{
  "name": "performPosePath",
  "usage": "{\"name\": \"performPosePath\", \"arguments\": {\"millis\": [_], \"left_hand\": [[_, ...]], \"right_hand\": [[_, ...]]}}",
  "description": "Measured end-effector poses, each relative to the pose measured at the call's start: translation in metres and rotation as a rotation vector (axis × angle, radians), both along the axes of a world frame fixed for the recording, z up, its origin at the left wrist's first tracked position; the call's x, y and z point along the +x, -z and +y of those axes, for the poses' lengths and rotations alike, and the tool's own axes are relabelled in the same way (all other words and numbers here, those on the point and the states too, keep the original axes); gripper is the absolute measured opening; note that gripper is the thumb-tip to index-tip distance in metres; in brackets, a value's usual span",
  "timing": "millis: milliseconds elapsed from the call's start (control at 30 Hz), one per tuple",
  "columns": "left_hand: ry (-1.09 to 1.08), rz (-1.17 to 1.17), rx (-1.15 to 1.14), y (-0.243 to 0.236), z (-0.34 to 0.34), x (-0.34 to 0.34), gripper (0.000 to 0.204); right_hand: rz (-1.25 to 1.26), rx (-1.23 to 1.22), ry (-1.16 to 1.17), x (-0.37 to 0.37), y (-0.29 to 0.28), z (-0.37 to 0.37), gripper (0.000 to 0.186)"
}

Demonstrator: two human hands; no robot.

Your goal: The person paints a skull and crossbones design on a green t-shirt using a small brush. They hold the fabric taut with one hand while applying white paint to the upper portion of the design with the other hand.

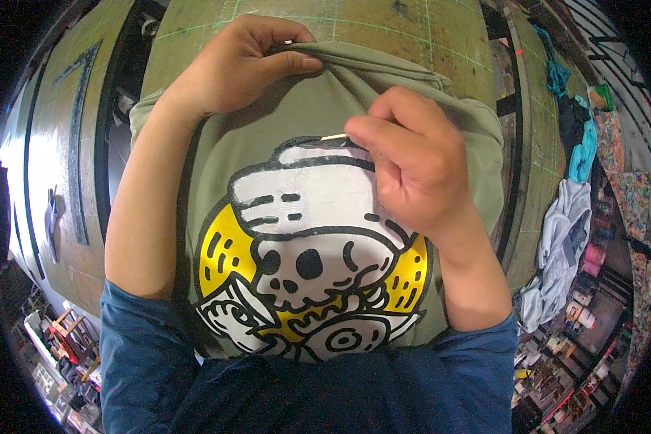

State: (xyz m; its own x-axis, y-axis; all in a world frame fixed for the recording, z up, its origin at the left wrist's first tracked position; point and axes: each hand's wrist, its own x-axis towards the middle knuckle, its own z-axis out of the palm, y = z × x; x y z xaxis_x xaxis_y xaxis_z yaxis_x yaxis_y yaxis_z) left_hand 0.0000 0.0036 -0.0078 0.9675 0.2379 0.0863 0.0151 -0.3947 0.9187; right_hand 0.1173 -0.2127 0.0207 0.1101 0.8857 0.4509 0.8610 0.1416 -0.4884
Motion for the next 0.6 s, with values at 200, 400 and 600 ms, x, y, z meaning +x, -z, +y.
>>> {"name": "performPosePath", "arguments": {"millis": [200,400,600], "left_hand": [[-0.062,0.104,-0.099,0.002,0.000,-0.003,0.015],[-0.058,0.046,0.023,-0.008,-0.004,-0.006,0.015],[-0.071,0.106,-0.130,-0.008,-0.006,-0.007,0.018]], "right_hand": [[-0.022,0.016,0.024,0.002,-0.003,-0.003,0.015],[0.034,0.156,0.057,0.002,-0.004,-0.004,0.015],[0.115,0.268,0.155,0.001,0.006,-0.002,0.010]]}}
